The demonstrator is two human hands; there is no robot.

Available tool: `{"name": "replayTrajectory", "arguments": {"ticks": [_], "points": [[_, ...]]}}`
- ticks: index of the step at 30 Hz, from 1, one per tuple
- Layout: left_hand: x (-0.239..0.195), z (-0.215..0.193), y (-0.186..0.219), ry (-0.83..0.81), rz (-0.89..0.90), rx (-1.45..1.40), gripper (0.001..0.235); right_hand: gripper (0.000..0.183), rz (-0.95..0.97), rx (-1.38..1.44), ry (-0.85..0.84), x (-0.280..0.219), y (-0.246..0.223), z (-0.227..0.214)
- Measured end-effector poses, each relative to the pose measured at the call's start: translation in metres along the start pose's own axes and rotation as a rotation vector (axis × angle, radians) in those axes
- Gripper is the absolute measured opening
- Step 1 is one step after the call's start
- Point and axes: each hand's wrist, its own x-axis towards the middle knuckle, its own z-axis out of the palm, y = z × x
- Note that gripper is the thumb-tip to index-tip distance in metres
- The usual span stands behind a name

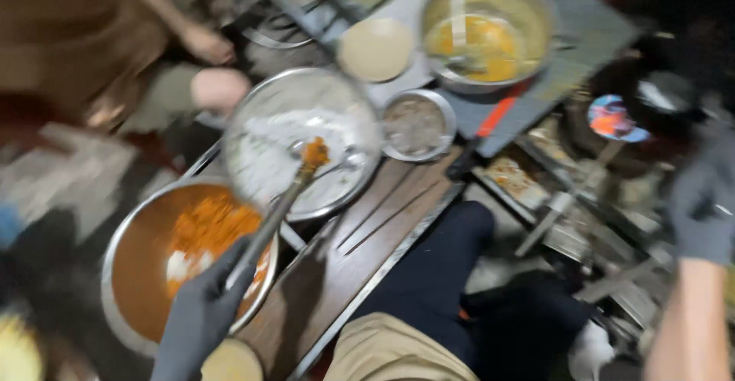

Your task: Preparing and cooking Vietnamese savory pancakes on small gas burners.

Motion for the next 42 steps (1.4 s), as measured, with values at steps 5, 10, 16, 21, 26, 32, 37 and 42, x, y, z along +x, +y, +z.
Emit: {"name": "replayTrajectory", "arguments": {"ticks": [5, 10, 16, 21, 26, 32, 37, 42], "points": [[0.052, 0.115, 0.132, -0.232, 0.599, 0.024, 0.044, 0.024, 0.193, -0.247, 0.085, 0.069, -0.122, -0.085], [0.094, 0.304, 0.238, -0.219, 0.888, 0.101, 0.032, 0.040, 0.029, 0.133, 0.132, 0.152, -0.159, -0.137], [0.150, 0.501, 0.355, -0.120, 1.064, 0.129, 0.036, 0.053, 0.279, 0.143, 0.078, 0.206, -0.144, -0.156], [0.173, 0.577, 0.411, -0.108, 1.033, 0.280, 0.032, 0.058, 0.387, 0.148, 0.041, 0.225, -0.143, -0.170], [0.177, 0.600, 0.420, -0.124, 0.999, 0.361, 0.031, 0.058, 0.346, 0.191, 0.053, 0.226, -0.144, -0.172], [0.170, 0.587, 0.427, -0.203, 0.964, 0.382, 0.021, 0.054, 0.351, 0.274, 0.058, 0.226, -0.150, -0.177], [0.170, 0.584, 0.432, -0.228, 0.946, 0.404, 0.023, 0.053, 0.298, 0.239, 0.083, 0.226, -0.148, -0.174], [0.174, 0.591, 0.434, -0.193, 0.942, 0.377, 0.028, 0.054, 0.289, 0.220, 0.092, 0.227, -0.147, -0.171]]}}
